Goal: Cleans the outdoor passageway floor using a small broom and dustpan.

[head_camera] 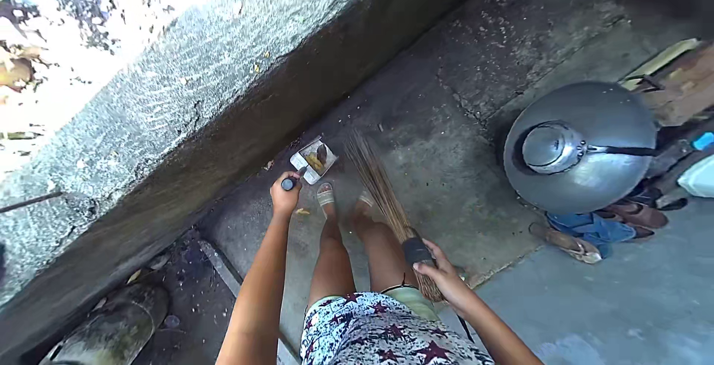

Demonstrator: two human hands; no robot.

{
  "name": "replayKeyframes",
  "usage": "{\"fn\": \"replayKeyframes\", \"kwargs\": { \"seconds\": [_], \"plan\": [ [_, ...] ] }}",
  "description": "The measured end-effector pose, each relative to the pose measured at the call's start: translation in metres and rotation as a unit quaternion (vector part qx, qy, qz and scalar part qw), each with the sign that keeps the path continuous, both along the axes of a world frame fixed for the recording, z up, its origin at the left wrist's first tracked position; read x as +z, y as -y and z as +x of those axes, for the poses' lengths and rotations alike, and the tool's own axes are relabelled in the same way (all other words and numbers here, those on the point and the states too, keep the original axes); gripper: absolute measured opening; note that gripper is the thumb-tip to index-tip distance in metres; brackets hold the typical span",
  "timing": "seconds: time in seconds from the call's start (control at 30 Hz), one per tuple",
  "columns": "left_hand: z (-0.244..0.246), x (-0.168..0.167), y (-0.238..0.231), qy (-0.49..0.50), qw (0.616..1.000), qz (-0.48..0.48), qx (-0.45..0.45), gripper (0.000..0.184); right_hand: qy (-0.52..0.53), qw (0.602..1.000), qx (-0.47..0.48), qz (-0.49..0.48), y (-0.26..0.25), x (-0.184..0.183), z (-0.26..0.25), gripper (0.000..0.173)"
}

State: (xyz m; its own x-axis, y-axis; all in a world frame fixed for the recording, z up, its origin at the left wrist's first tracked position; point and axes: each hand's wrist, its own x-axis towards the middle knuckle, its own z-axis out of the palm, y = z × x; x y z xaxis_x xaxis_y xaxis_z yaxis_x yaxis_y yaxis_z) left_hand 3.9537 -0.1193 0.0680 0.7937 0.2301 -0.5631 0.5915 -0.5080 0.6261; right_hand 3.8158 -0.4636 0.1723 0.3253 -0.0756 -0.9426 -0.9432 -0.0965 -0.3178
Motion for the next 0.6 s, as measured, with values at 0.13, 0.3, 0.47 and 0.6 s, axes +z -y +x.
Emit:
{"fn": "replayKeyframes", "kwargs": {
  "seconds": [0.13, 0.3, 0.47, 0.6],
  "plan": [
    [0.031, 0.041, -0.006, -0.028, 0.993, -0.021, -0.114, 0.029, -0.004, 0.995, 0.051, -0.085, 0.027, 0.008, -0.018, 0.085],
    [0.083, 0.109, 0.030, -0.042, 0.967, -0.016, -0.252, 0.028, -0.026, 0.968, -0.246, -0.039, 0.039, 0.021, -0.044, 0.059],
    [0.112, 0.184, 0.110, -0.006, 0.918, -0.013, -0.396, 0.025, -0.017, 0.921, -0.390, 0.006, 0.039, 0.017, -0.095, 0.038],
    [0.109, 0.222, 0.169, 0.026, 0.856, -0.018, -0.516, 0.023, -0.019, 0.871, -0.491, 0.014, 0.023, 0.013, -0.127, 0.034]
  ]
}}
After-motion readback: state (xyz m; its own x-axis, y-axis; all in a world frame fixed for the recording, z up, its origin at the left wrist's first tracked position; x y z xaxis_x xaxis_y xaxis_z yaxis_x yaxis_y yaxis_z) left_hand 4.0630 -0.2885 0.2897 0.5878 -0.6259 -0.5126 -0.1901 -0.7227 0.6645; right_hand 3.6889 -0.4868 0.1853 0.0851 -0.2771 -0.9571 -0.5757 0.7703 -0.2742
